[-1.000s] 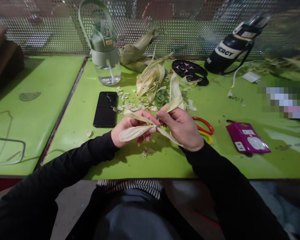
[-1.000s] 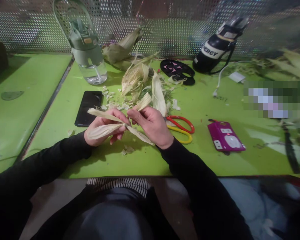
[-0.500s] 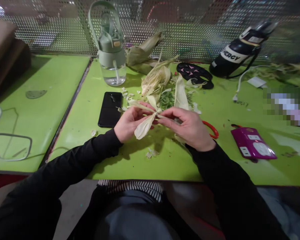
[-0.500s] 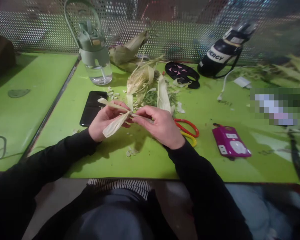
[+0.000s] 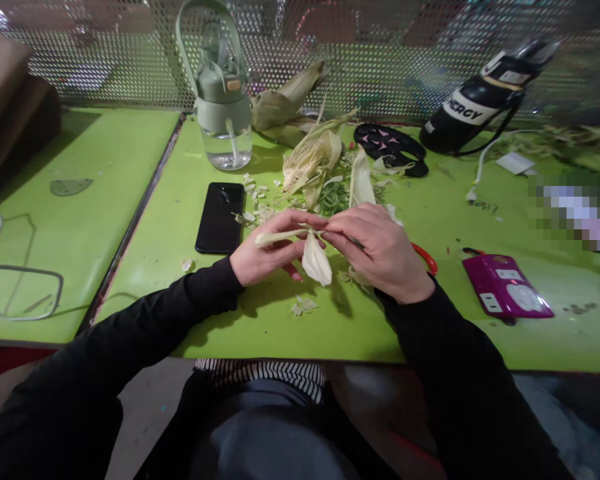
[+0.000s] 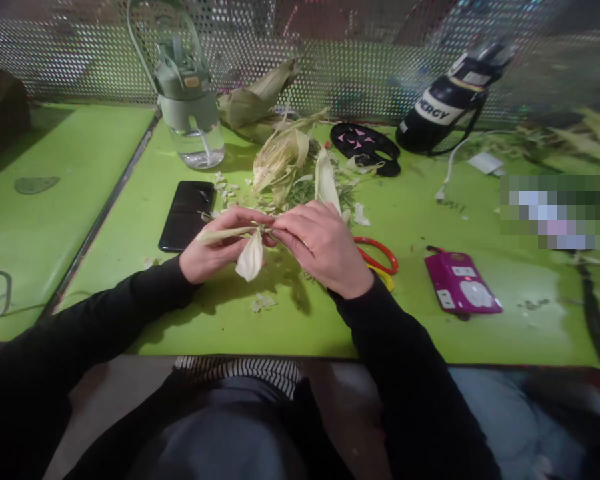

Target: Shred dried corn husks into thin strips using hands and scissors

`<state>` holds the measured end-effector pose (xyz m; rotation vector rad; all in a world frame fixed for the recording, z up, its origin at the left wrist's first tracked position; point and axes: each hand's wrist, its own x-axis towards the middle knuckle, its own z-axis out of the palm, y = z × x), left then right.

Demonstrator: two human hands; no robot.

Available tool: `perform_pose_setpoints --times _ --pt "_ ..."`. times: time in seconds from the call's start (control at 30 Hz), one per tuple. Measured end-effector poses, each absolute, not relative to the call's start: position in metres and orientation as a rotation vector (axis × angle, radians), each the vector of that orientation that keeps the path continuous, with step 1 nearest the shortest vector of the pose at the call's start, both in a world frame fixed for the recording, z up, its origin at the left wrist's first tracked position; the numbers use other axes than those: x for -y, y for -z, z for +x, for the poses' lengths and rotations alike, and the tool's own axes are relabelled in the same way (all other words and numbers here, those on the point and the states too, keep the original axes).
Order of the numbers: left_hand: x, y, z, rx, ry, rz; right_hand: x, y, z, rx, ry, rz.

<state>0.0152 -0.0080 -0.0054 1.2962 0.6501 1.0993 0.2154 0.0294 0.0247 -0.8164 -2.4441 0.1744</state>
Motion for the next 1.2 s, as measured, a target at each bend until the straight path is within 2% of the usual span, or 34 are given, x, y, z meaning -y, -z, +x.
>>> perform_pose_setpoints --times 0.3,0.53,0.77,0.97,1.2 --pt "0.006 0.007 0.018 -0.726 -1.173 1.106 -0.032 -0.021 0.217 2.399 -0.182 -0.842" --pt "0.000 0.011 0.015 -0.687 -1.019 0.921 -0.032 -0.019 0.215 2.436 -0.149 -0.877" --pt "0.005 0.016 0.020 -0.662 -1.060 0.974 -0.028 -0.023 0.214 2.451 -0.298 -0.873" --pt "0.007 0.017 0.022 -0.549 -1.103 0.999 -0.025 -0.031 0.216 2.390 -0.589 -0.880" --pt "0.010 0.008 0.022 -0.577 -1.072 1.006 -0.021 -0.033 0.213 2.373 -0.598 -0.915"
